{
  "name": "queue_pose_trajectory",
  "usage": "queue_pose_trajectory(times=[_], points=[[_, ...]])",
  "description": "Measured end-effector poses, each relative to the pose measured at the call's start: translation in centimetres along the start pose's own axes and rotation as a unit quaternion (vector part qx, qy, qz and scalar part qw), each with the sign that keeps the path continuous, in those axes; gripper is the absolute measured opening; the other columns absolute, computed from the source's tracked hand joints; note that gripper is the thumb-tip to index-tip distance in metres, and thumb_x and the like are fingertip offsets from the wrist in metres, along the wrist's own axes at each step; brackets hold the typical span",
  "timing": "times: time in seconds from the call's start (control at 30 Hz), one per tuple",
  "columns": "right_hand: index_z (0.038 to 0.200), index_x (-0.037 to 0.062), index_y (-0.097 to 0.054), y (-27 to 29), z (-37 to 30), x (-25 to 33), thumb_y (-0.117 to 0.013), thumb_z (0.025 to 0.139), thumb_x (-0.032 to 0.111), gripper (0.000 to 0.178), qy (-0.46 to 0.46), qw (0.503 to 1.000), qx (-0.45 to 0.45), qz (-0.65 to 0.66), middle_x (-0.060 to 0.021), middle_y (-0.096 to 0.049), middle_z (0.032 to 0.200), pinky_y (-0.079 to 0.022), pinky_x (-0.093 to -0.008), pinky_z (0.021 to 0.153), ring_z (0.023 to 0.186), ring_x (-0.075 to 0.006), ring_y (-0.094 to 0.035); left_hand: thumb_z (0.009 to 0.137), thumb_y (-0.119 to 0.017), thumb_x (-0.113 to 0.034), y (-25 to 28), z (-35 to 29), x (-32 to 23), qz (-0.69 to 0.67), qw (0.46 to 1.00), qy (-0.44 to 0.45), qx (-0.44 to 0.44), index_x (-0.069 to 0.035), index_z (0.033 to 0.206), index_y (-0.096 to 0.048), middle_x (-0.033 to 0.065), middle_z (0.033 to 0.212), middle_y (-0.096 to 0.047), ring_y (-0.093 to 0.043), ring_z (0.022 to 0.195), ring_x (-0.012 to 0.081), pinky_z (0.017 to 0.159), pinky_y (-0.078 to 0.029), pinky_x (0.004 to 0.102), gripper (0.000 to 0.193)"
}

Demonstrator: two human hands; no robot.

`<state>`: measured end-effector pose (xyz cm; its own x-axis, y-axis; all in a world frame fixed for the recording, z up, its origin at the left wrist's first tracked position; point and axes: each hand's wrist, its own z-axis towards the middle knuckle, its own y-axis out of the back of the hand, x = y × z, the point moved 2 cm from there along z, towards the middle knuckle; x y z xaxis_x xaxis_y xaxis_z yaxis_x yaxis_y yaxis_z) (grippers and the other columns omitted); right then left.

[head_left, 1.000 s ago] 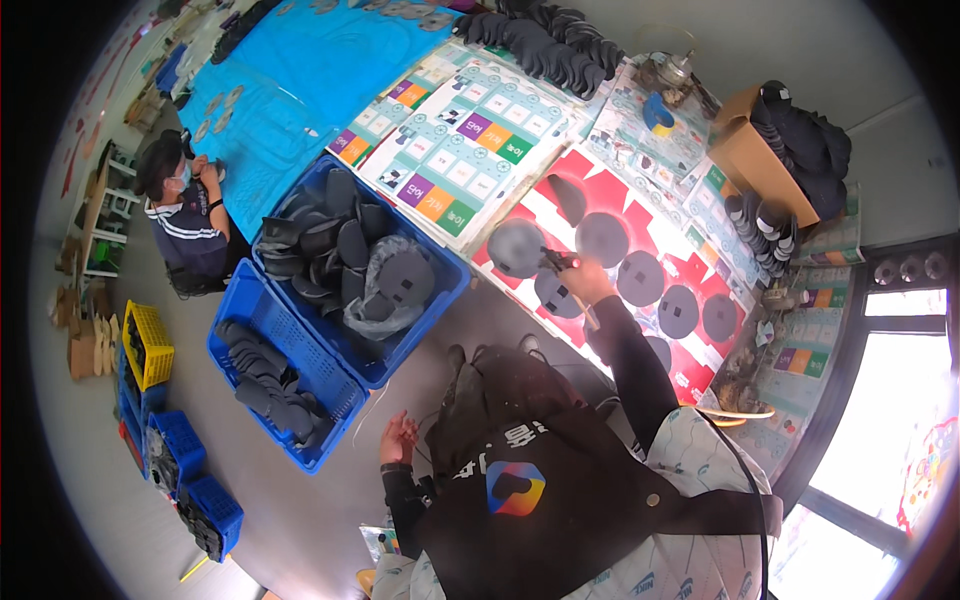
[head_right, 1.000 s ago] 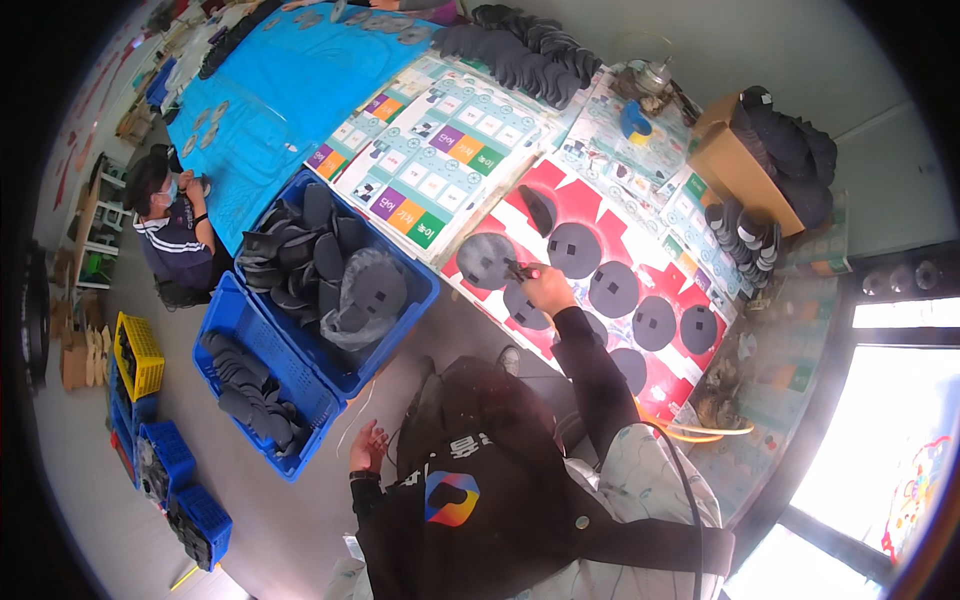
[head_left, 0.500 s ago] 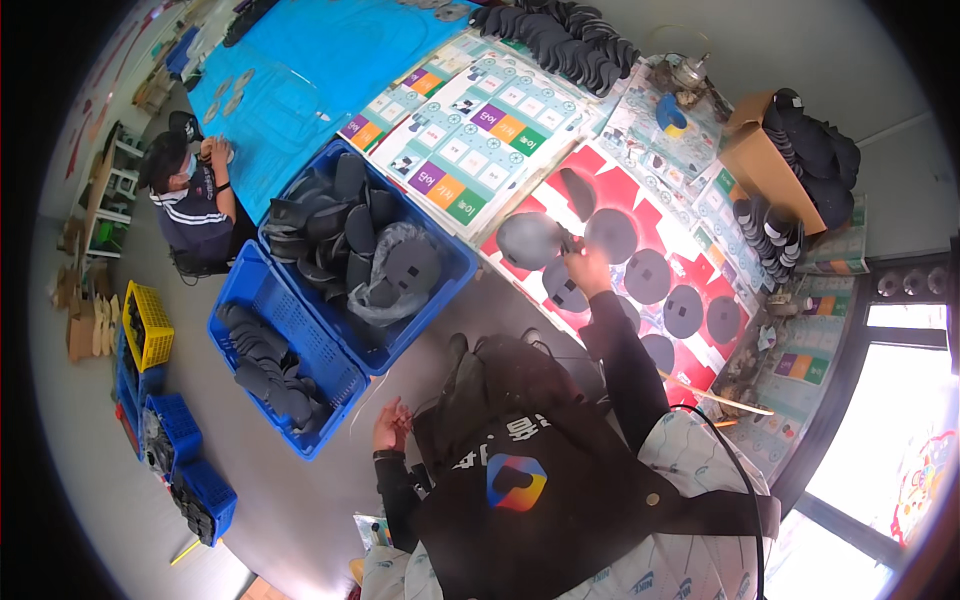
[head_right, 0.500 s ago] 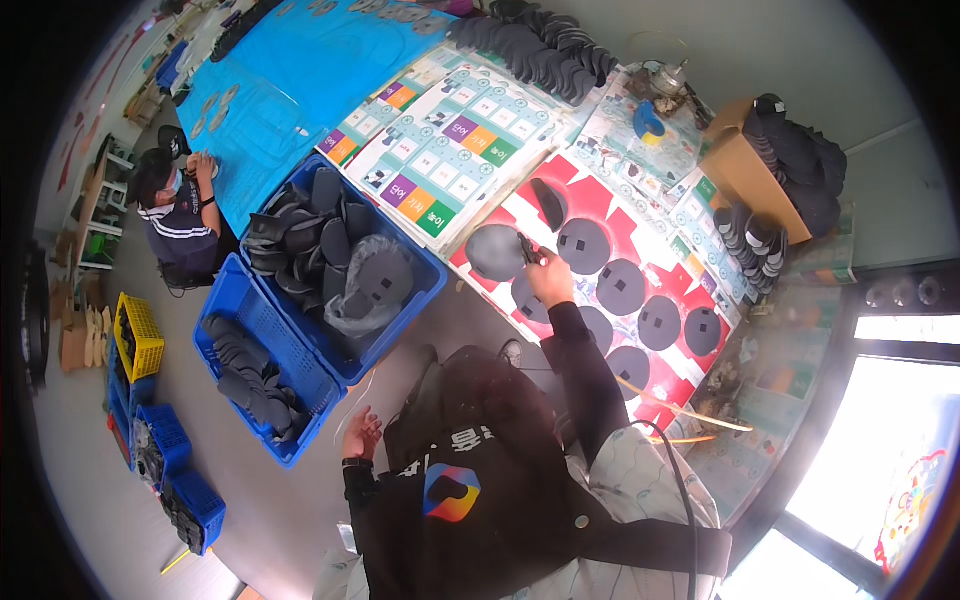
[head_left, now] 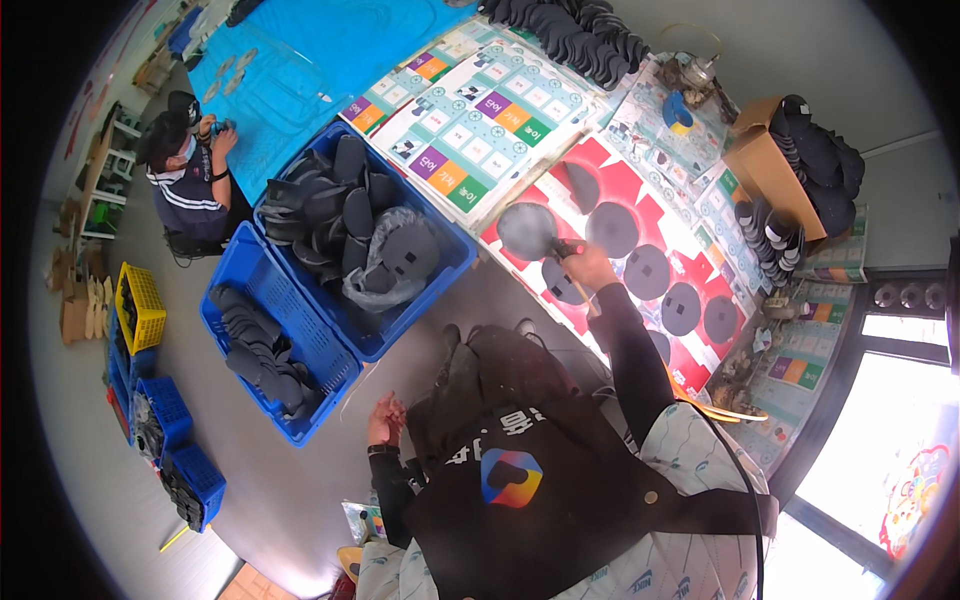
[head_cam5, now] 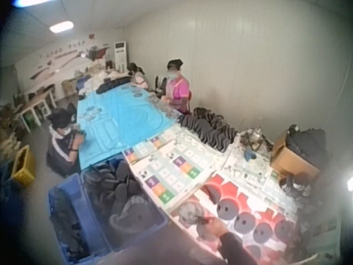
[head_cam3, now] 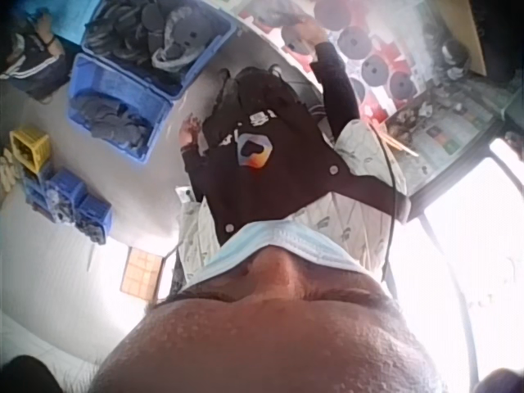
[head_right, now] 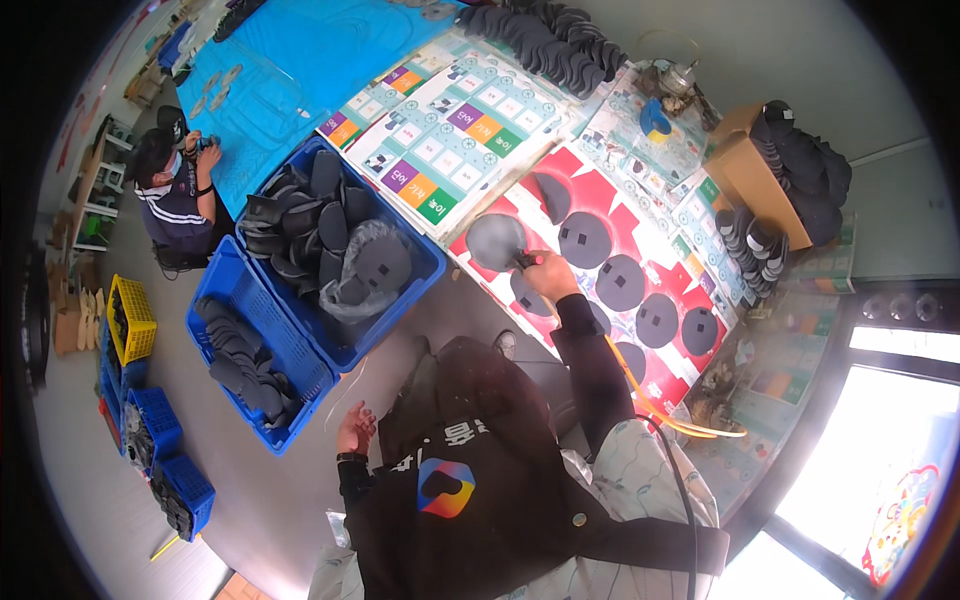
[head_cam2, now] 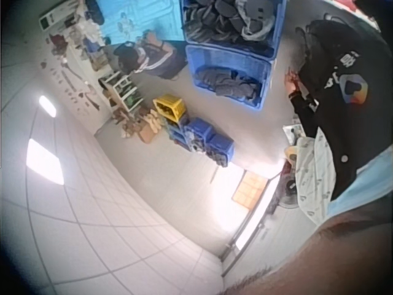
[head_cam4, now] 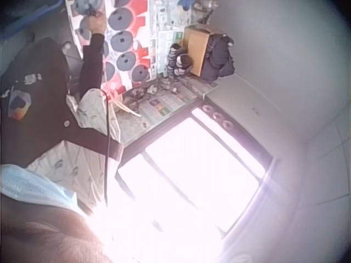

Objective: Organizing and preparing circular shoe components for manufacturing.

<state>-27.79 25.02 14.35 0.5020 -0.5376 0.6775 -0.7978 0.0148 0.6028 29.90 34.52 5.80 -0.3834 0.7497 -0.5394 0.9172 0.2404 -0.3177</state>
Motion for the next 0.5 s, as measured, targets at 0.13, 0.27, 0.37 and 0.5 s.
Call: queue_pose_trajectory(times=[0.13,0.27,0.37,0.5], points=[[0.110,0.0056,-0.070,0.4,0.1,-1.2,-0.064,0.077,0.018,0.036,0.019,0.990,-0.142,0.021,-0.0289,-0.067,0.091,-0.052,-0.0467,0.078,0.088,-0.0468,-0.065,0.090,-0.058,-0.018,0.0,-0.1,0.1,0.006,1.000,0.012,-0.016,0.000,0.132,-0.054,0.0057,0.090,-0.061,-0.064,0.083,0.0195,0.071,-0.053,0.0277,0.046],[0.109,0.0033,-0.071,0.3,-0.3,-2.7,-0.065,0.075,0.017,0.037,0.015,0.995,-0.102,0.014,-0.0269,-0.069,0.093,-0.053,-0.0456,0.080,0.089,-0.0443,-0.067,0.091,-0.059,-0.020,-0.1,0.3,0.0,0.024,1.000,0.013,-0.001,-0.001,0.131,-0.055,0.0049,0.091,-0.062,-0.064,0.083,0.0192,0.071,-0.053,0.0278,0.044],[0.109,0.0013,-0.070,1.3,-0.8,-3.0,-0.063,0.075,0.015,0.038,0.024,0.991,-0.133,-0.025,-0.0264,-0.068,0.094,-0.053,-0.0446,0.082,0.089,-0.0445,-0.066,0.094,-0.059,-0.024,0.1,0.8,-0.2,0.022,0.999,0.019,-0.014,-0.002,0.131,-0.056,0.0049,0.093,-0.063,-0.064,0.083,0.0193,0.071,-0.053,0.0277,0.043],[0.102,-0.0005,-0.071,3.8,-2.7,-2.2,-0.060,0.074,0.012,0.033,0.038,0.977,-0.206,0.032,-0.0266,-0.070,0.090,-0.053,-0.0461,0.079,0.086,-0.0448,-0.067,0.098,-0.058,-0.028,0.3,1.4,-0.6,0.044,0.998,0.030,0.016,-0.004,0.131,-0.057,0.0057,0.096,-0.065,-0.065,0.084,0.0198,0.070,-0.052,0.0276,0.041]])
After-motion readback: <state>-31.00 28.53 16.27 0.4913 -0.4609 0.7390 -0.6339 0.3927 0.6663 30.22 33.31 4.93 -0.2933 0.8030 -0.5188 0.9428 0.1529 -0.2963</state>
